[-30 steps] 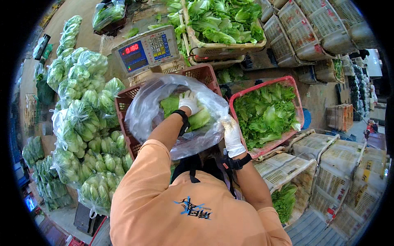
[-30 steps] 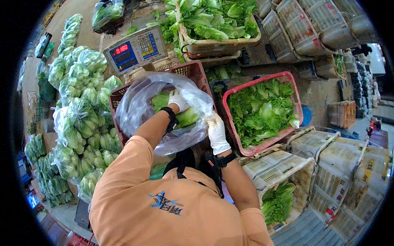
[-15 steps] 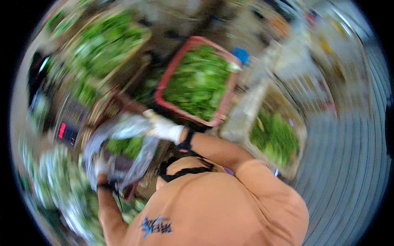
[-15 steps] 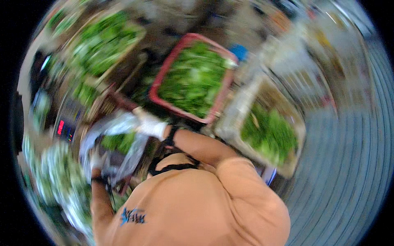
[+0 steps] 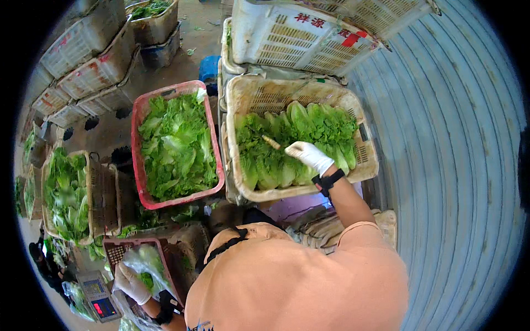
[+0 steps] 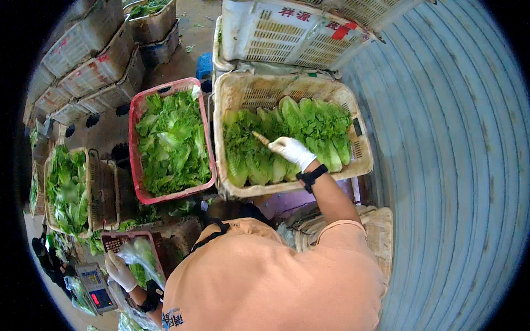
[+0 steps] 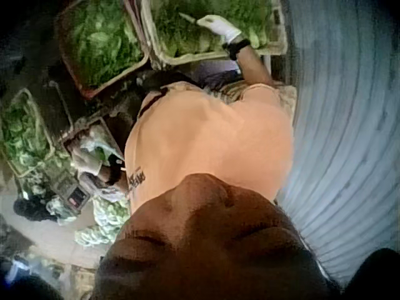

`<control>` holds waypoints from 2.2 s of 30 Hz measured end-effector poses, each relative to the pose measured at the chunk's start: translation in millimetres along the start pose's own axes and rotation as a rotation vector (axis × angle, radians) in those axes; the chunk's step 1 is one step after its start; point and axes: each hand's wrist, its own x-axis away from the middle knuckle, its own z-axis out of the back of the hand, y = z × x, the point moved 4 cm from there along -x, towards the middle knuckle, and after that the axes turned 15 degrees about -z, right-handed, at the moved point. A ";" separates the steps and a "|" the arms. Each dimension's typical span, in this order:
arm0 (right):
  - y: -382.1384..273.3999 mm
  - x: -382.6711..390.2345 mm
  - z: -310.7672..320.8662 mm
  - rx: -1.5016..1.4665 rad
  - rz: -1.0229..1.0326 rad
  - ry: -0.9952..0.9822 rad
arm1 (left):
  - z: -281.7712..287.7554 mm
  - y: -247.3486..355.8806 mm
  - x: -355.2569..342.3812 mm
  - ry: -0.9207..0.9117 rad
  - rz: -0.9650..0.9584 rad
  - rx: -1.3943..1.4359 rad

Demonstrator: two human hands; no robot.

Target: The person trims heads of lettuce with a knife, removes outer leaves by hand, and places the trimmed lettuce into a plastic bag on a digital scale to be weighed.

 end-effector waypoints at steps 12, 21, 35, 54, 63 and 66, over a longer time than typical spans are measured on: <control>71.2 -319.8 112.9 0.217 -0.609 0.018 | -220.0 196.7 -50.3 -0.528 -0.059 0.039; 71.2 -322.3 79.3 0.330 -0.475 0.254 | -256.1 206.4 -54.5 -0.603 0.017 -0.074; -124.6 -23.1 54.1 -0.814 0.807 -0.052 | -410.1 309.5 -102.7 -0.696 -0.195 0.840; 76.3 -184.9 -48.3 -0.217 -0.096 -0.016 | -242.8 94.0 -30.5 0.117 0.775 1.644; -229.2 15.7 -45.2 -0.115 0.843 -0.311 | -220.3 130.9 -56.7 -0.234 0.542 1.442; -277.5 44.4 -59.3 0.113 1.131 -0.275 | -214.9 133.0 -68.4 -0.311 0.426 1.379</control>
